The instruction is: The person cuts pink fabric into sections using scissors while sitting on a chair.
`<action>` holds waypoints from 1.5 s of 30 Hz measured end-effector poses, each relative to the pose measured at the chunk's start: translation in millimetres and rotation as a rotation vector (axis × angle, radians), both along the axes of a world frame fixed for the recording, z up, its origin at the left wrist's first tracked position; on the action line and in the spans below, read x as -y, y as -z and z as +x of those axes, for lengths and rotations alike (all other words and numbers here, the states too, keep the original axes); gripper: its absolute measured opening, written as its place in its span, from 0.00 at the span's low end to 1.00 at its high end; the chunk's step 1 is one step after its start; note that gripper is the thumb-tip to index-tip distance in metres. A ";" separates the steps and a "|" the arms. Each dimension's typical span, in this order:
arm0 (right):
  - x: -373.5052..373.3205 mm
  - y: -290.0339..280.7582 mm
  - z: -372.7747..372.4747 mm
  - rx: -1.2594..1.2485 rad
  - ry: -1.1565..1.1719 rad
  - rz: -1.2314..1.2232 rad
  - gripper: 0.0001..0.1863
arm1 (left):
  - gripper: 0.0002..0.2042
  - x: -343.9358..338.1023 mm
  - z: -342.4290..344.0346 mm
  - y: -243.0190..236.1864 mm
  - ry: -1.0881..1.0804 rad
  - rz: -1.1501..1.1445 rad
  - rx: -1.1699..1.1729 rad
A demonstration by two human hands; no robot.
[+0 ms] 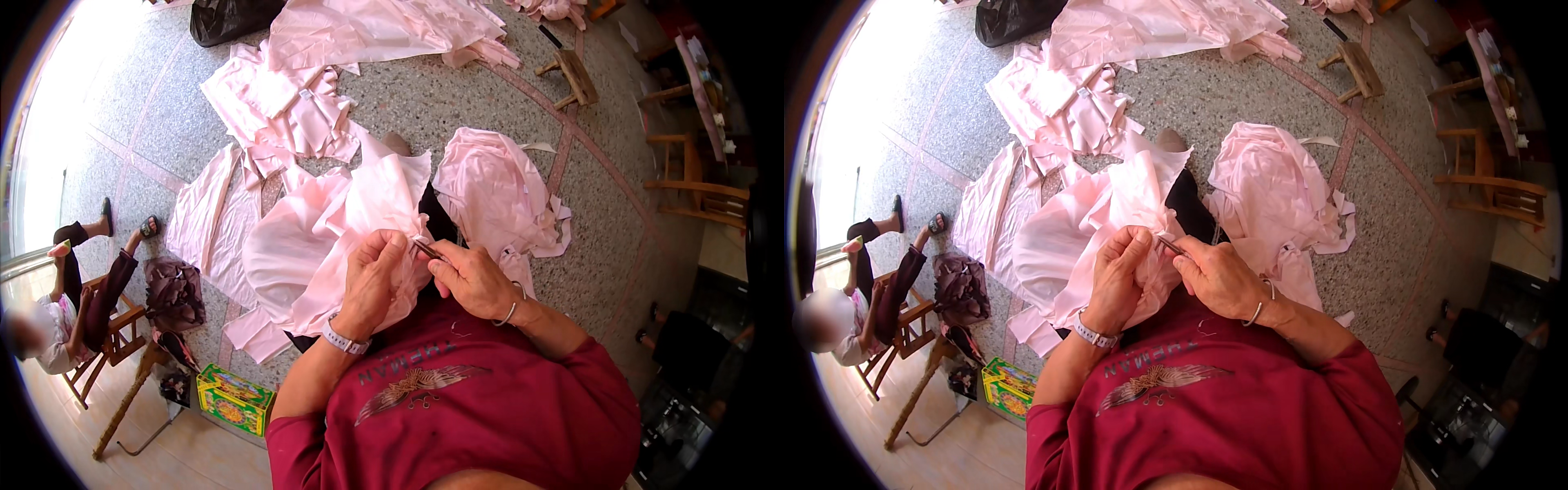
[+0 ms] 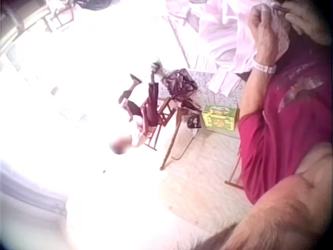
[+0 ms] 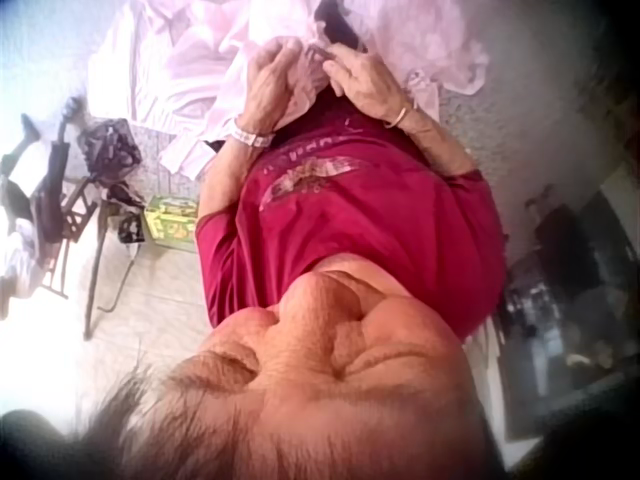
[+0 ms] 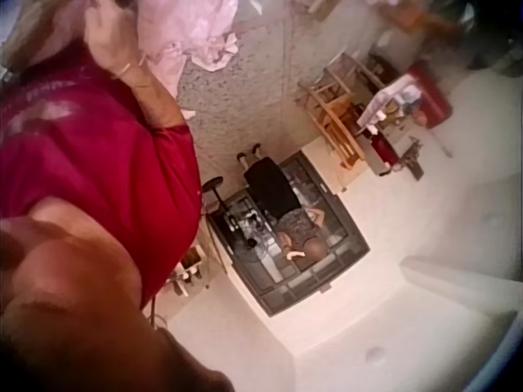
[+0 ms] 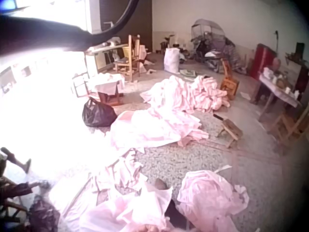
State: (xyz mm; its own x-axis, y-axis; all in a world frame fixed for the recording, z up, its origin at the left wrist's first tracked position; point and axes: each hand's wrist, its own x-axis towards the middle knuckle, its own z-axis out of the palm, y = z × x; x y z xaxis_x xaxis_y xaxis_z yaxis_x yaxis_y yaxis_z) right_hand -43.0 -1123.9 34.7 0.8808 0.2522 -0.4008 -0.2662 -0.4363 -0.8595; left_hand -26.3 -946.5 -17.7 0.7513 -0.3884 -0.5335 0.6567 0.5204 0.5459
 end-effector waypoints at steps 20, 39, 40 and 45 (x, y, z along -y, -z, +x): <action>-7.4 11.2 2.0 0.122 0.009 -0.037 0.10 | 0.07 -2.0 -2.1 -3.9 -0.011 -0.087 -0.010; -5.4 8.8 15.5 0.133 0.159 0.063 0.10 | 0.07 0.4 -3.5 -16.4 -0.027 0.174 0.119; -6.6 8.6 15.4 0.142 0.181 0.071 0.08 | 0.07 0.3 -3.2 -17.2 -0.041 0.169 0.128; 11.6 11.4 16.8 0.234 0.135 -0.035 0.05 | 0.07 -3.7 -2.6 -12.9 0.019 0.257 0.177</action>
